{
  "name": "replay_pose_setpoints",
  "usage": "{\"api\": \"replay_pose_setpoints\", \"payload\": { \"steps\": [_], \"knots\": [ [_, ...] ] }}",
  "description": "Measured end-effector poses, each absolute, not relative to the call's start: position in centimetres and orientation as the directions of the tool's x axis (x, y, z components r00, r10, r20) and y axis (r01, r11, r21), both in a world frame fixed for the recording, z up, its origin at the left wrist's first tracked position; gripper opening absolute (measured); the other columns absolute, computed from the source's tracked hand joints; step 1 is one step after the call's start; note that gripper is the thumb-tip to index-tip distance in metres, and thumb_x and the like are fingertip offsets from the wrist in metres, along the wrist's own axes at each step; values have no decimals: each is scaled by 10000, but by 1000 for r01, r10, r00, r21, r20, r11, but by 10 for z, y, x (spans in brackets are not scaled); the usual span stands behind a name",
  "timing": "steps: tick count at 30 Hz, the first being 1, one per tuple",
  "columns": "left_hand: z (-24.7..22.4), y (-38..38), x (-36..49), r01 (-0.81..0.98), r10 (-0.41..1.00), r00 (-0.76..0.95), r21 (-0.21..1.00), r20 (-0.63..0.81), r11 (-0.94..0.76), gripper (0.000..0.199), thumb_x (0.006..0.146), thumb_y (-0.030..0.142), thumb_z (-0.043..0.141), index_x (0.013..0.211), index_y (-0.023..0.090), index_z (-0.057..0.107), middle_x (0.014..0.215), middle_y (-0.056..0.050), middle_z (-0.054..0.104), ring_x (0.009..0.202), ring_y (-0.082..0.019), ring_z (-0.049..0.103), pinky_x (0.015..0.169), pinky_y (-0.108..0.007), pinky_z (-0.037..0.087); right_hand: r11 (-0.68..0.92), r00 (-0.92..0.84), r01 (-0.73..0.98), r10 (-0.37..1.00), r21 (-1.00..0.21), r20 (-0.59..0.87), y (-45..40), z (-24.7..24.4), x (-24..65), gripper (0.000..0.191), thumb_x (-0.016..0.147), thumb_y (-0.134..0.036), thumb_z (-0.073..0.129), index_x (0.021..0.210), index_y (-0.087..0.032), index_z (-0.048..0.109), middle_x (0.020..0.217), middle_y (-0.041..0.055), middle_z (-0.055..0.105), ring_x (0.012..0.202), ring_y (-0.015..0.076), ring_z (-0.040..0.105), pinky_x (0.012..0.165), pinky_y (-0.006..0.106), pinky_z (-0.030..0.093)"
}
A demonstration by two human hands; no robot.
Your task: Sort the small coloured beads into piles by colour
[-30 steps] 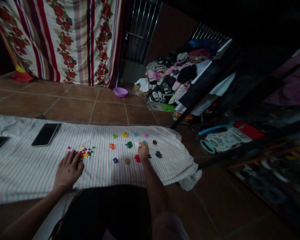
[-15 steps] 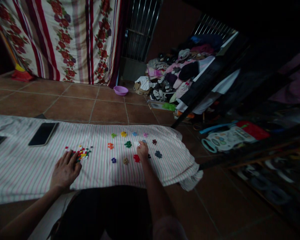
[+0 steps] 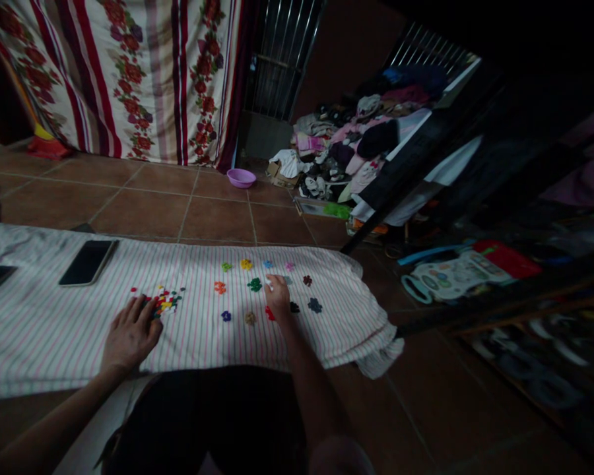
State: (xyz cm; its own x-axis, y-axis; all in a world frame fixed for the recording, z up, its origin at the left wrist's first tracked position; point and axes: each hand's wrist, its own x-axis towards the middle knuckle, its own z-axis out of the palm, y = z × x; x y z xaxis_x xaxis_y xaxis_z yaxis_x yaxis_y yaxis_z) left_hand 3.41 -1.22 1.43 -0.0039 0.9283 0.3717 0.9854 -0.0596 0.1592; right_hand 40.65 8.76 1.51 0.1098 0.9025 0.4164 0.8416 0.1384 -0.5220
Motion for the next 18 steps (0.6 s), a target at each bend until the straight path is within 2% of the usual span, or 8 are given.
{"api": "replay_pose_setpoints", "payload": {
  "steps": [4, 9, 14, 18],
  "knots": [
    [15, -12, 34, 984, 926, -6, 167, 378, -62, 512, 881, 310, 370, 1310, 95, 548, 1422, -202, 477, 1383, -331, 366, 1096, -484, 338, 157, -6, 915, 926, -371, 378, 85, 22, 375, 266, 866, -226, 518, 1064, -152, 681, 1069, 113, 639, 1002, 229, 543, 915, 323, 436],
    [18, -13, 35, 977, 929, -15, 204, 369, -65, 504, 873, 291, 390, 1307, 92, 551, 1424, -203, 477, 1380, -332, 369, 1098, -490, 334, 12, 40, 980, 965, -200, 257, 84, 24, 352, 317, 884, -272, 569, 1179, -185, 643, 1123, 119, 618, 1052, 257, 481, 894, 336, 408],
    [18, -12, 35, 977, 931, -7, 202, 365, -72, 504, 871, 281, 392, 1300, 76, 559, 1409, -208, 491, 1378, -336, 373, 1104, -484, 324, -34, 65, 988, 976, -149, 208, 88, 21, 349, 342, 898, -299, 569, 1212, -174, 625, 1119, 127, 599, 1042, 255, 479, 875, 326, 405],
    [17, -12, 35, 982, 923, -6, 177, 384, -67, 503, 874, 292, 391, 1293, 75, 566, 1414, -217, 484, 1367, -339, 388, 1094, -484, 337, -35, 62, 989, 981, -146, 186, 93, 18, 347, 302, 895, -276, 578, 1167, -159, 639, 1097, 127, 582, 1026, 239, 486, 883, 309, 402]
  ]
}}
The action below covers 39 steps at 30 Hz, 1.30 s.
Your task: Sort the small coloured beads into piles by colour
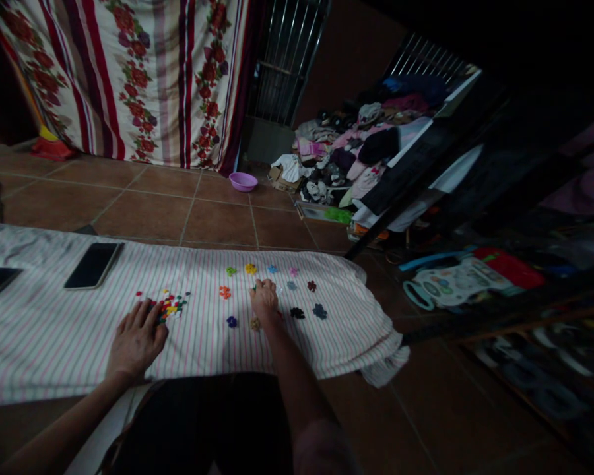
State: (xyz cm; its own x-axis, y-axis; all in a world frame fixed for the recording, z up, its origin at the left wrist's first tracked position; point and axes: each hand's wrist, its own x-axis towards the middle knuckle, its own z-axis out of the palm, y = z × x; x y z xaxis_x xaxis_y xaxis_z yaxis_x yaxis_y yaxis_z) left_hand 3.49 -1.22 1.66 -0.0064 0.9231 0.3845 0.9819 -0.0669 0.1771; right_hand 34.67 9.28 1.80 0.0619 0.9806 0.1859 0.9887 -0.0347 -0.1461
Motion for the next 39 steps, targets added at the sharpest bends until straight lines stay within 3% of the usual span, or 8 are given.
{"api": "replay_pose_setpoints", "payload": {
  "steps": [15, 27, 33, 39],
  "knots": [
    [18, -12, 35, 986, 925, -5, 156, 380, -58, 498, 871, 299, 392, 1287, 90, 567, 1409, -206, 495, 1364, -330, 397, 1089, -483, 349, 36, 33, 961, 969, -273, 246, 96, 3, 328, 166, 883, -215, 581, 1010, -200, 687, 1009, 76, 570, 969, 204, 502, 866, 303, 419],
    [14, -13, 35, 969, 914, -31, 237, 405, -72, 515, 840, 295, 424, 1315, 132, 541, 1417, -175, 498, 1385, -314, 369, 1102, -497, 322, 10, 44, 966, 978, -260, 202, 89, 18, 329, 283, 883, -252, 543, 1131, -206, 672, 1151, 101, 608, 1076, 232, 498, 950, 334, 398],
    [17, -13, 35, 971, 927, -8, 226, 375, -83, 511, 856, 298, 392, 1295, 88, 549, 1412, -206, 488, 1382, -332, 365, 1100, -505, 325, 33, 46, 945, 972, -327, 231, 91, 21, 333, 261, 846, -260, 592, 1082, -216, 695, 1126, 63, 658, 1076, 231, 496, 958, 315, 398],
    [17, -13, 35, 980, 923, -2, 186, 384, -75, 501, 872, 293, 365, 1292, 93, 549, 1388, -193, 515, 1372, -325, 379, 1098, -493, 331, 67, 7, 948, 973, -311, 229, 93, 27, 336, 274, 826, -309, 632, 1073, -217, 706, 1111, 53, 678, 1075, 237, 499, 955, 321, 399]
  ]
}}
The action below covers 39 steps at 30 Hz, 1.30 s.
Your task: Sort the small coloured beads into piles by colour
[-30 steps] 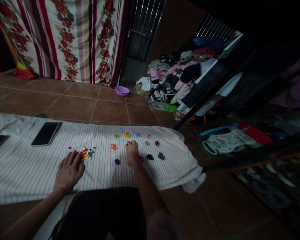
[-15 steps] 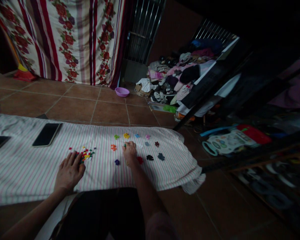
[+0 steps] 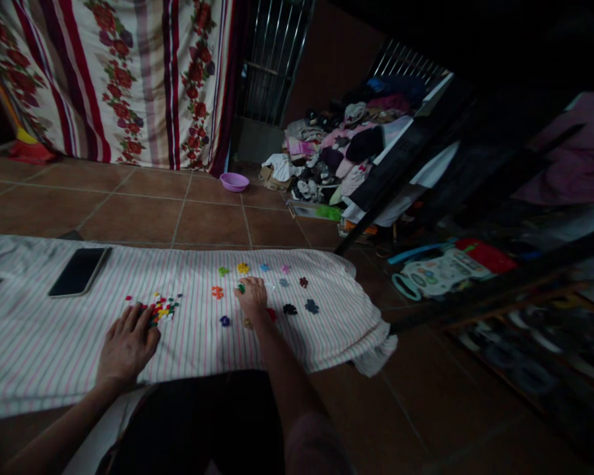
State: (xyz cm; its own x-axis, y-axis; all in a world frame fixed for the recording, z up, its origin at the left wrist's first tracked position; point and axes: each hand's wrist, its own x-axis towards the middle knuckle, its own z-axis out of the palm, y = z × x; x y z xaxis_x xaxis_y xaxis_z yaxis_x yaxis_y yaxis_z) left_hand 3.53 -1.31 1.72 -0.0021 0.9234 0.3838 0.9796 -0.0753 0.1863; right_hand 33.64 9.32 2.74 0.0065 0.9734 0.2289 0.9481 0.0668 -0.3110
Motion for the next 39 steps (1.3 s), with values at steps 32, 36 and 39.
{"api": "replay_pose_setpoints", "payload": {
  "steps": [32, 36, 39],
  "knots": [
    [18, -14, 36, 977, 919, -4, 197, 393, -80, 516, 873, 323, 363, 1306, 99, 533, 1401, -207, 493, 1375, -329, 374, 1091, -505, 339, -1, 51, 968, 980, -252, 192, 98, 18, 408, 230, 816, -122, 591, 977, -193, 739, 1028, 64, 698, 945, 187, 597, 902, 305, 401],
    [19, -14, 36, 974, 925, 3, 208, 380, -89, 520, 868, 318, 370, 1301, 81, 535, 1414, -215, 476, 1379, -338, 363, 1097, -504, 331, 13, 46, 965, 975, -262, 218, 94, 12, 405, 231, 830, -99, 584, 978, -187, 738, 1038, 69, 701, 963, 183, 593, 912, 299, 397],
    [19, -14, 34, 969, 934, 7, 230, 357, -95, 500, 859, 300, 382, 1298, 121, 542, 1393, -176, 509, 1386, -318, 356, 1104, -491, 326, 23, 44, 961, 972, -276, 231, 93, 9, 405, 250, 837, -97, 575, 999, -195, 739, 1049, 70, 699, 988, 190, 589, 928, 320, 402]
  ]
}}
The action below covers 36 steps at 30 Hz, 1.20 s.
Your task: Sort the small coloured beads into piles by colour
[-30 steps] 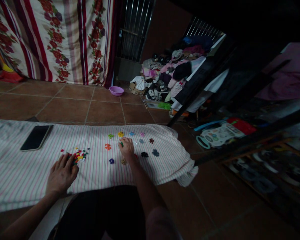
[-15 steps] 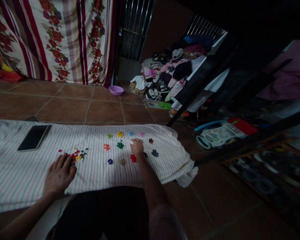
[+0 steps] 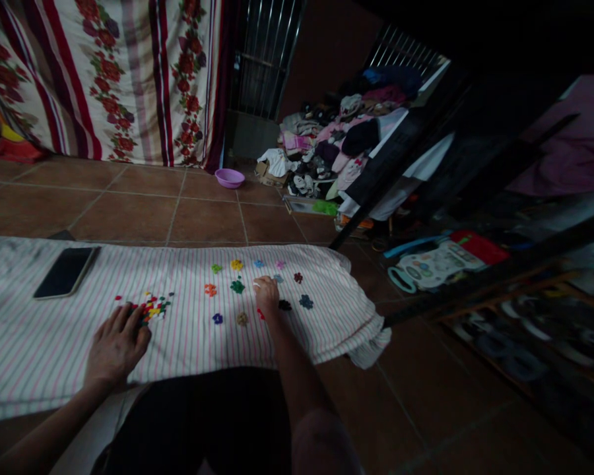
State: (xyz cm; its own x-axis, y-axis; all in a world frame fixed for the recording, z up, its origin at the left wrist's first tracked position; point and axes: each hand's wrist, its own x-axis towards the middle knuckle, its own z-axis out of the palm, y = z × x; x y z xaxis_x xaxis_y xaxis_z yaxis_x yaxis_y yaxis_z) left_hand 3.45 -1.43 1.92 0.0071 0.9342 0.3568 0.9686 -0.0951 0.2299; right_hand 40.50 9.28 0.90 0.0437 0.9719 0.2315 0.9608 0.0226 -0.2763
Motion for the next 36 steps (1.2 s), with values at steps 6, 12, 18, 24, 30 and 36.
{"api": "replay_pose_setpoints", "payload": {
  "steps": [6, 12, 18, 24, 30, 36],
  "knots": [
    [18, -14, 35, 982, 928, 16, 169, 371, -84, 517, 888, 310, 338, 1292, 66, 548, 1399, -214, 493, 1376, -335, 365, 1098, -495, 332, 73, 0, 948, 973, -309, 230, 96, 11, 411, 268, 844, -131, 570, 1031, -213, 743, 1079, 68, 690, 1024, 195, 587, 962, 343, 401],
    [16, -13, 35, 987, 916, 22, 139, 399, -84, 522, 893, 317, 351, 1310, 64, 538, 1407, -222, 482, 1364, -340, 381, 1086, -490, 342, 125, -44, 938, 968, -323, 246, 101, 16, 413, 213, 857, -165, 575, 962, -201, 756, 1061, 69, 710, 1004, 189, 597, 950, 341, 389],
    [15, -13, 34, 986, 913, 23, 144, 407, -89, 505, 894, 305, 364, 1302, 69, 548, 1400, -220, 491, 1353, -345, 395, 1074, -492, 354, 142, -44, 929, 959, -342, 279, 106, 24, 410, 298, 870, -112, 487, 980, -194, 751, 1038, 69, 728, 988, 198, 592, 949, 342, 387],
    [12, -13, 34, 987, 902, 17, 136, 432, -84, 505, 888, 308, 377, 1300, 74, 548, 1396, -215, 496, 1347, -345, 405, 1072, -495, 364, 161, -103, 946, 972, -280, 211, 112, 36, 394, 456, 851, -36, 417, 1139, -228, 714, 1129, 59, 706, 1054, 206, 544, 965, 328, 371],
    [9, -12, 34, 988, 894, 16, 128, 448, -81, 497, 882, 315, 385, 1298, 97, 550, 1392, -201, 508, 1349, -332, 410, 1069, -491, 374, 96, -85, 970, 995, -223, 58, 120, 38, 368, 489, 855, -56, 446, 1223, -294, 665, 1136, 59, 695, 1087, 223, 504, 899, 344, 352],
    [10, -11, 34, 987, 900, 18, 139, 436, -86, 502, 880, 308, 372, 1287, 81, 560, 1388, -213, 509, 1343, -342, 416, 1065, -498, 373, 80, -75, 967, 997, -241, 30, 118, 37, 361, 405, 857, -73, 472, 1081, -296, 726, 1082, 31, 707, 1075, 218, 500, 864, 320, 334]
  ]
}}
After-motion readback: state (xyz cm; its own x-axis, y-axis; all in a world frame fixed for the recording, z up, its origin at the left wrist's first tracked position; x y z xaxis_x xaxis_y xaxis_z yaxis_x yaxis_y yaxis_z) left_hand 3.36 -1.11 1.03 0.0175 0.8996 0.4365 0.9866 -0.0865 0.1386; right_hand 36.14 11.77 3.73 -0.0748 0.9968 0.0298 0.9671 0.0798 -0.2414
